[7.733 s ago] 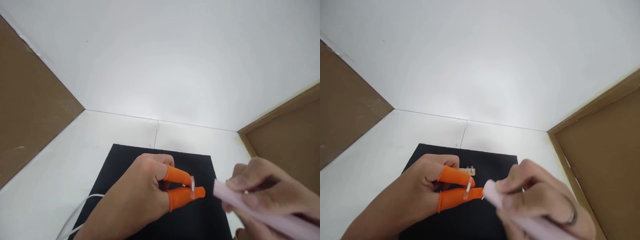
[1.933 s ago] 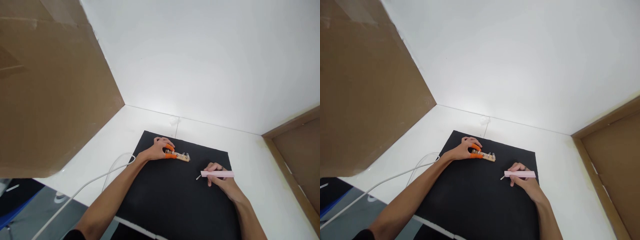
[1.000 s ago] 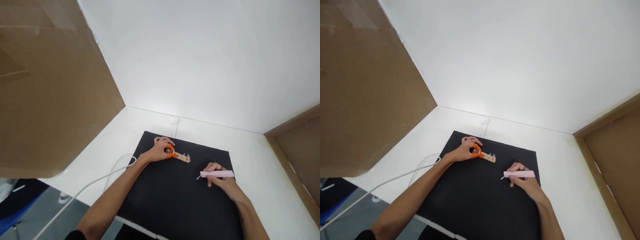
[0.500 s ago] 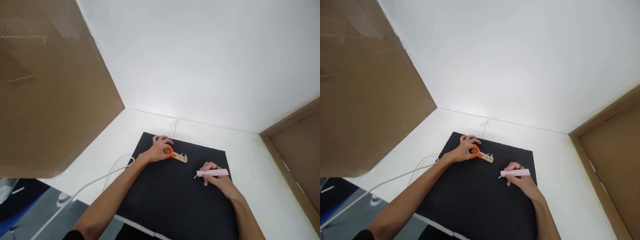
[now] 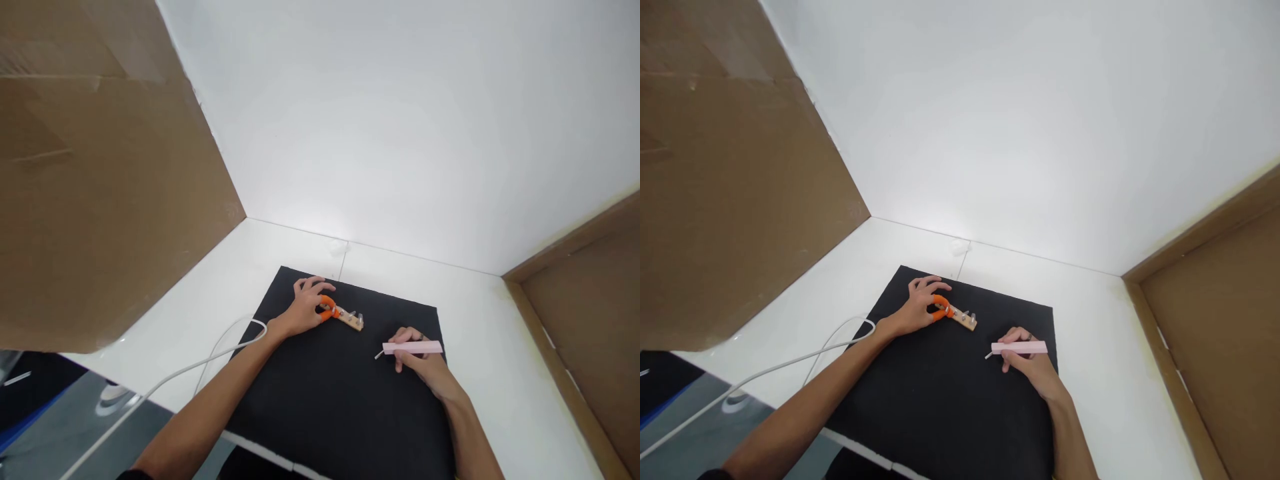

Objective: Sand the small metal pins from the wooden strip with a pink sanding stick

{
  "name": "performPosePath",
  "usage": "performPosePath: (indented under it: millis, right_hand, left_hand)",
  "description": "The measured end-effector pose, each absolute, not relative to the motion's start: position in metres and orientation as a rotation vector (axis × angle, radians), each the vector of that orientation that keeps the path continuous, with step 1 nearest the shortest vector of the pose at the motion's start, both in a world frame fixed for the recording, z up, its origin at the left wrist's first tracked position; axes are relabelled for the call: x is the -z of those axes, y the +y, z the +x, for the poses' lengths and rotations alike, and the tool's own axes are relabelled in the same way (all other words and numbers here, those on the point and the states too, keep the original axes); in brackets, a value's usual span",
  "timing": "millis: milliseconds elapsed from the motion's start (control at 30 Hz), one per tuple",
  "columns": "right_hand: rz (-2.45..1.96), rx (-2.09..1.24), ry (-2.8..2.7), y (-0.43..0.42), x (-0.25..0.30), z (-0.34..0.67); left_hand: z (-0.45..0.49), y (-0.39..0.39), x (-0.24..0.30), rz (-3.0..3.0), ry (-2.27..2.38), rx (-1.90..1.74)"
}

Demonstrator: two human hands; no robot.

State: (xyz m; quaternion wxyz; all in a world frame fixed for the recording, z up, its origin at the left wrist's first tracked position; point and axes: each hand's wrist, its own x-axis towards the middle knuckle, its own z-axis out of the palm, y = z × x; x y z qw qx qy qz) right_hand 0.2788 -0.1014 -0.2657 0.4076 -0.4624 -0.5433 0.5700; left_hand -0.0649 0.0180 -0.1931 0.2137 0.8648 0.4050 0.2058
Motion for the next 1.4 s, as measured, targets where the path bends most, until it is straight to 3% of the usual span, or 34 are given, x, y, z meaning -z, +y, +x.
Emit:
performPosePath:
  millis: [533, 933, 1400]
  right_hand:
    - [-1.16, -1.37, -1.309, -0.102, 0.251, 0.268]
    - [-0.841, -0.958, -1.254, -0.152, 0.092, 0.16]
    - [-0.874, -0.838, -1.298, -0.192, 0.087, 0.153]
  left_hand:
    - [-0.065, -0.099, 0.115, 1.716, 1.319, -1.122]
    - [-0.063, -0.136, 0.064, 1.742, 1.132, -1.027]
    - [-0.066, -0.149, 0.053, 1.911, 1.102, -0.892]
